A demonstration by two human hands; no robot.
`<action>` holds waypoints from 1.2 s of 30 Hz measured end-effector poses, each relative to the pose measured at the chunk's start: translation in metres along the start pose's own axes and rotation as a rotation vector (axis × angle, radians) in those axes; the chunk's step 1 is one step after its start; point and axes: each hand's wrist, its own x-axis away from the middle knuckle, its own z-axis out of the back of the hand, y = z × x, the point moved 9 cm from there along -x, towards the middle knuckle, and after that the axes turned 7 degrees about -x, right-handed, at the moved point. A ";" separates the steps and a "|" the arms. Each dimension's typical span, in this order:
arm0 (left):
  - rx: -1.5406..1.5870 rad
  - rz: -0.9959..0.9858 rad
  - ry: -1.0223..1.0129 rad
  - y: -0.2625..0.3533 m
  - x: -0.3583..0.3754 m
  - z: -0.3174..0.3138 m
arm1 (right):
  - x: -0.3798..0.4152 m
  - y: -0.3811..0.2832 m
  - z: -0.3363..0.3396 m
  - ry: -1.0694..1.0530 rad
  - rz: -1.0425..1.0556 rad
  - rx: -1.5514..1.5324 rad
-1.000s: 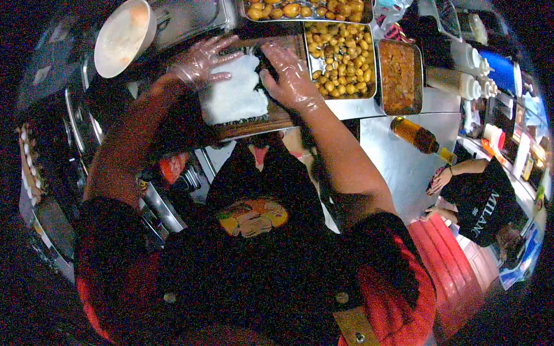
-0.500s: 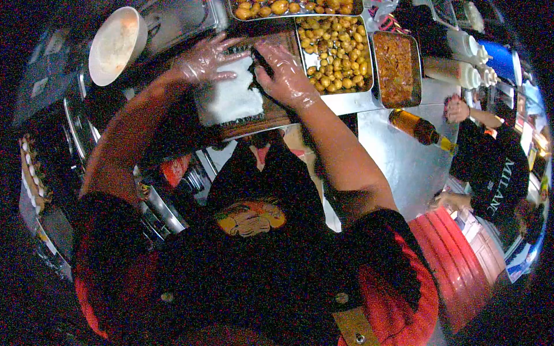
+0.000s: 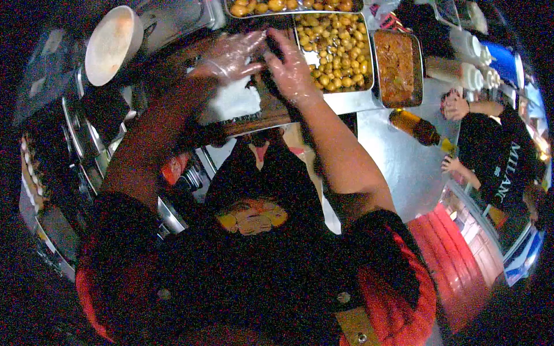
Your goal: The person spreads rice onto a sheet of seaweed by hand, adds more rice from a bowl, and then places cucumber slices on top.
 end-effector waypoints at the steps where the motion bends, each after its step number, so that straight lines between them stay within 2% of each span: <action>1: -0.036 0.001 0.017 0.005 0.000 0.004 | 0.000 0.005 0.002 0.026 -0.013 -0.057; 5: 0.035 0.006 0.074 0.021 -0.005 0.021 | 0.003 0.020 0.011 0.128 -0.061 -0.256; 7: 0.027 0.016 0.137 0.027 -0.007 0.020 | 0.002 0.022 0.012 0.136 -0.073 -0.270; 15: 0.052 0.087 0.115 0.045 -0.025 0.019 | 0.000 0.034 0.019 0.181 -0.074 -0.279; 18: -0.012 0.076 0.238 0.050 -0.029 0.027 | -0.006 0.043 0.020 0.216 -0.060 -0.390; 20: 0.317 0.111 0.435 0.040 -0.029 0.038 | -0.006 0.035 0.021 0.237 -0.008 -0.491; 21: 0.538 0.215 0.395 0.025 -0.031 0.036 | -0.009 0.034 0.019 0.225 -0.092 -0.477; 22: 0.533 0.210 0.401 0.024 -0.025 0.031 | -0.009 0.034 0.019 0.215 -0.179 -0.462; 24: 0.537 0.433 0.737 -0.003 0.031 0.032 | 0.001 0.012 0.016 0.097 -0.139 0.033; 26: 0.499 0.288 0.751 -0.004 0.078 0.046 | 0.009 -0.016 -0.002 0.025 0.051 0.212; 27: 0.499 0.283 0.745 -0.004 0.097 0.043 | 0.017 -0.024 -0.011 -0.020 0.114 0.435; 28: 0.304 0.306 0.602 0.002 0.106 0.032 | 0.023 -0.026 -0.020 -0.055 0.180 0.540; 29: 0.109 0.326 0.461 0.008 0.110 0.020 | 0.026 -0.023 -0.027 -0.095 0.191 0.583; 30: 0.107 0.323 0.463 0.015 0.114 0.020 | 0.025 -0.024 -0.032 -0.135 0.202 0.626; 32: -0.026 0.356 0.220 0.024 0.114 -0.002 | 0.024 -0.022 -0.040 -0.180 0.168 0.736; 33: -0.012 0.367 0.192 0.026 0.114 -0.003 | 0.026 -0.018 -0.044 -0.232 0.127 0.846; 36: 0.018 0.297 0.144 0.035 0.113 -0.005 | 0.034 -0.022 -0.051 -0.288 0.144 0.881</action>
